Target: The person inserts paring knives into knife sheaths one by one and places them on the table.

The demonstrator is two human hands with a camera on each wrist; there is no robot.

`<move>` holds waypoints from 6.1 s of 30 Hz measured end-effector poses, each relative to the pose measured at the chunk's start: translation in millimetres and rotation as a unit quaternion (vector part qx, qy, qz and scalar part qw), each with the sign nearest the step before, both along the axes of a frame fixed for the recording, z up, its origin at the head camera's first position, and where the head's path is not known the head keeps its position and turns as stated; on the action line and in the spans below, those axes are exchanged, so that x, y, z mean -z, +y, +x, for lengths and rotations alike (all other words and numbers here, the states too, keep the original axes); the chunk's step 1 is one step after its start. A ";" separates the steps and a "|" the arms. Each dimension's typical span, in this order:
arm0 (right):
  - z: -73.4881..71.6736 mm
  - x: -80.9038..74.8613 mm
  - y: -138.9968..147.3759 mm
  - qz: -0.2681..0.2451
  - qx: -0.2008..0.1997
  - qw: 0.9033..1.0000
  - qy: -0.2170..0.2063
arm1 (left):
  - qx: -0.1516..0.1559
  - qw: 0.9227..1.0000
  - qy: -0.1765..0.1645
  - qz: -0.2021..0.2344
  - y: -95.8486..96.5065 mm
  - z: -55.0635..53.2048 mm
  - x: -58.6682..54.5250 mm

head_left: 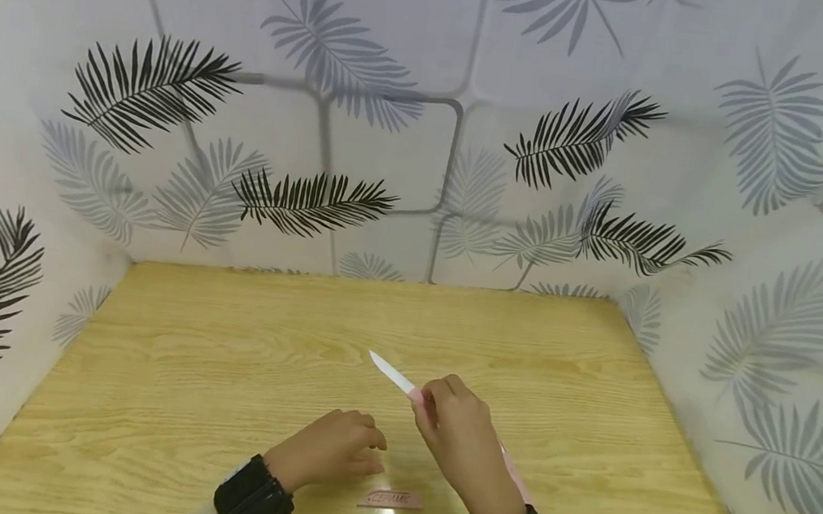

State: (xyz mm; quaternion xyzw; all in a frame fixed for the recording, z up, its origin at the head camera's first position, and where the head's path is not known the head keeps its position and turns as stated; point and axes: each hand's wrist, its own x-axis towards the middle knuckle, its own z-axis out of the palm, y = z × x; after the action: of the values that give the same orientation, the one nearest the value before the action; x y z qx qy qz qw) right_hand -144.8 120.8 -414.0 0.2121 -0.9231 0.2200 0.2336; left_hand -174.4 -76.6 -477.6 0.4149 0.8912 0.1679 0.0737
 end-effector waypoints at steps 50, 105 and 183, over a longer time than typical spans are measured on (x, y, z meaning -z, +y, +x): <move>-1.1 8.9 2.0 -0.029 -0.021 0.994 -0.101 | 0.019 0.978 0.158 -0.133 50.5 24.6 11.8; -2.5 27.3 6.9 -0.050 -0.042 0.987 -0.148 | 0.043 0.944 0.322 0.052 -16.6 21.5 -64.9; 1.3 23.0 -1.7 -0.055 -0.080 0.985 -0.146 | -0.078 0.911 0.405 0.028 -60.7 -20.0 -51.9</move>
State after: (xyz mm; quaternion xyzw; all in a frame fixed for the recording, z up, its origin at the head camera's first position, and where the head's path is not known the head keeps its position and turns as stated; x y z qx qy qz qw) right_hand -143.5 119.1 -437.0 0.2376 -0.9138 0.3171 0.0896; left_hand -194.5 -137.3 -425.7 0.3779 0.8691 0.0161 -0.3186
